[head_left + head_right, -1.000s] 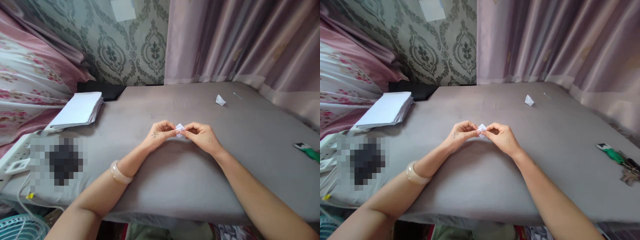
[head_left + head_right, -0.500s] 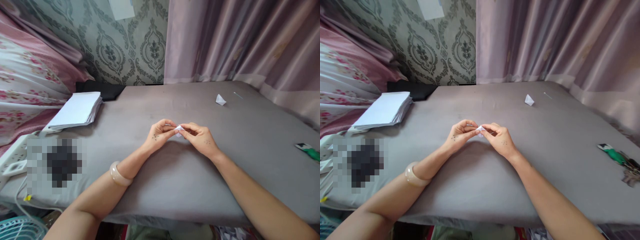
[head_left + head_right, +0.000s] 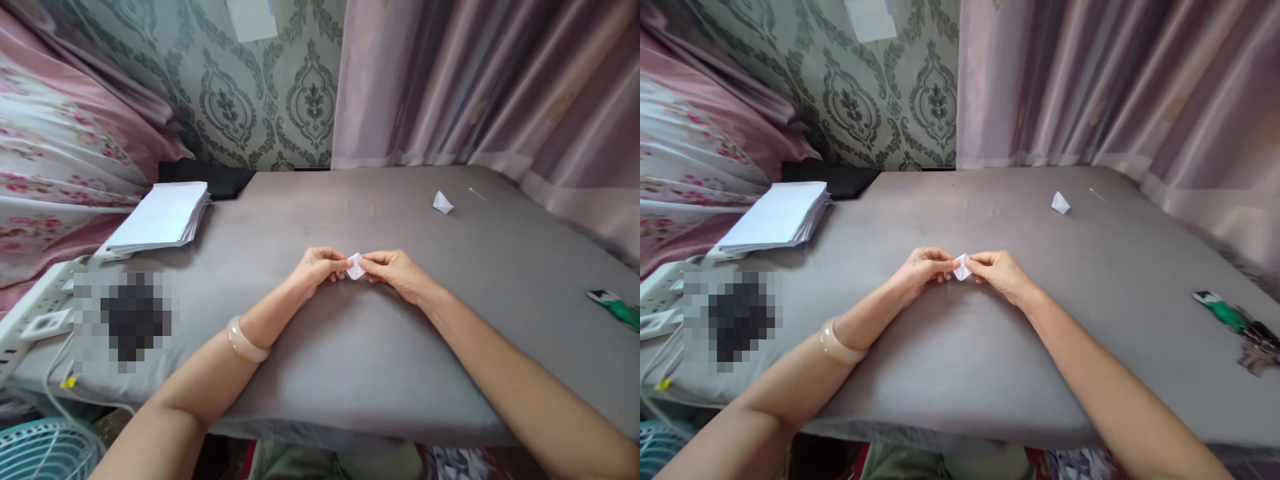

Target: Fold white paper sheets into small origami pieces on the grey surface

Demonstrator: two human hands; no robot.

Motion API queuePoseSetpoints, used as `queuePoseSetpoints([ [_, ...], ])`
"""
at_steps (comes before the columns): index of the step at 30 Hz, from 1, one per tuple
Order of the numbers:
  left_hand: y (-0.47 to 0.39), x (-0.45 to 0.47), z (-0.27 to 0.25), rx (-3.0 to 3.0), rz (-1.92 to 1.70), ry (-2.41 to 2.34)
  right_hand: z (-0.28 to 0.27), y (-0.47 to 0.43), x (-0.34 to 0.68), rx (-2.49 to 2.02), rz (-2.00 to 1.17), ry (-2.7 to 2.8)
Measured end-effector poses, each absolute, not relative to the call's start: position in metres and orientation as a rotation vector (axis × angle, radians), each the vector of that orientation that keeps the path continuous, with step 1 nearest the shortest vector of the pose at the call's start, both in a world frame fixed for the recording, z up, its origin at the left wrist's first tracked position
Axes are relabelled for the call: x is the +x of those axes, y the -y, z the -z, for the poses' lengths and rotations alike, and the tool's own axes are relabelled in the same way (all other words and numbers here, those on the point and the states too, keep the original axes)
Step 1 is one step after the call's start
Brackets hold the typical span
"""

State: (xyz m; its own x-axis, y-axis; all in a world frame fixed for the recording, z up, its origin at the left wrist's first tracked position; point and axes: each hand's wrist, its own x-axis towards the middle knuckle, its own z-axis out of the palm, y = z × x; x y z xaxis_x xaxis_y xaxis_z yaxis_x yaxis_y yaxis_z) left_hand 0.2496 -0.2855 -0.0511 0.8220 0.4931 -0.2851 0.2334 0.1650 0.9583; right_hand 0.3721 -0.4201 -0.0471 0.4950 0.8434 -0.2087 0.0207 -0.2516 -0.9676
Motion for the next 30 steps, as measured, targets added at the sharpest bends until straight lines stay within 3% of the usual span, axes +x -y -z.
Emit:
queuePoseSetpoints([
  [10, 0.246, 0.264, 0.062, 2.057, -0.182, -0.591, 0.064, 0.385, 0.398, -1.978, -0.652, 1.127],
  [18, 0.239, 0.268, 0.076, 2.030, -0.217, -0.368, 0.081, 0.388, 0.405, -1.955, -0.451, 1.263],
  [30, 0.238, 0.267, 0.067, 2.113, -0.218, -0.283, 0.076, 0.391, 0.401, -1.913, -0.460, 1.271],
])
